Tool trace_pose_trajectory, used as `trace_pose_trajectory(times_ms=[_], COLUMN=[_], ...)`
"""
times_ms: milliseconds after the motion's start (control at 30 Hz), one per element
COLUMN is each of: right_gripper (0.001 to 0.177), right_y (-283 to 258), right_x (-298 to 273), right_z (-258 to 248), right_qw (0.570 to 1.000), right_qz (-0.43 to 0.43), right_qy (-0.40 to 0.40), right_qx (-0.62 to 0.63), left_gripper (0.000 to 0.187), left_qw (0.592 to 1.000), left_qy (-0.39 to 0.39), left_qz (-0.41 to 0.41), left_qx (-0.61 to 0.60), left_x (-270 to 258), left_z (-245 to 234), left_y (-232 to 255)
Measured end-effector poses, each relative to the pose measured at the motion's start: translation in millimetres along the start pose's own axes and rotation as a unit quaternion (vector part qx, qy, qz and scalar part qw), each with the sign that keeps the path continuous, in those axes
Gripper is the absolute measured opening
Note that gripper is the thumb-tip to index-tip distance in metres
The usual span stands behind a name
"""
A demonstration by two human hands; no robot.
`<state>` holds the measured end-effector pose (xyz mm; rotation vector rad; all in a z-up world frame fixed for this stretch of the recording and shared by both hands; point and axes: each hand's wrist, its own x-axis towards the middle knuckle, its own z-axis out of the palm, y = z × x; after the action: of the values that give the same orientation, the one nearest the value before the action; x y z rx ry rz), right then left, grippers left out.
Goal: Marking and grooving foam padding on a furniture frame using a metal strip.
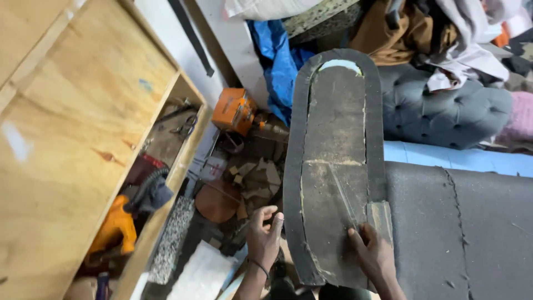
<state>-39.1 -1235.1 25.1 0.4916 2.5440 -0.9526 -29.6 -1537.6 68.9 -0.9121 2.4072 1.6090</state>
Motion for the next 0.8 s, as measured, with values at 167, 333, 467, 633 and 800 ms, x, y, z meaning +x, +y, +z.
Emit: trace_pose_trajectory(times_ms=[167,333,467,633,800], right_gripper=[0.040,0.043,0.039,0.042,0.048], right_y=[-17,2,-34,-47,-60], right_x=[-16,6,-19,-20,-7], right_z=[-4,4,-18,-30,-41], right_qw=[0.998,0.998,0.994,0.980,0.973], right_qz=[0.056,0.064,0.087,0.155,0.185], right_qy=[0.016,-0.001,-0.007,-0.026,0.016], right_qx=[0.000,-0.005,0.061,0.124,0.135], left_gripper=[0.035,0.042,0.046,0.043,0.036], left_qw=[0.988,0.973,0.968,0.953,0.944], left_qy=[0.024,0.062,0.082,0.093,0.064], left_qz=[0.148,0.215,0.220,0.270,0.312], left_qx=[0.035,0.056,0.086,0.102,0.089], left_x=[42,65,89,149,227], left_z=[14,28,32,33,38], left_y=[14,59,81,106,153])
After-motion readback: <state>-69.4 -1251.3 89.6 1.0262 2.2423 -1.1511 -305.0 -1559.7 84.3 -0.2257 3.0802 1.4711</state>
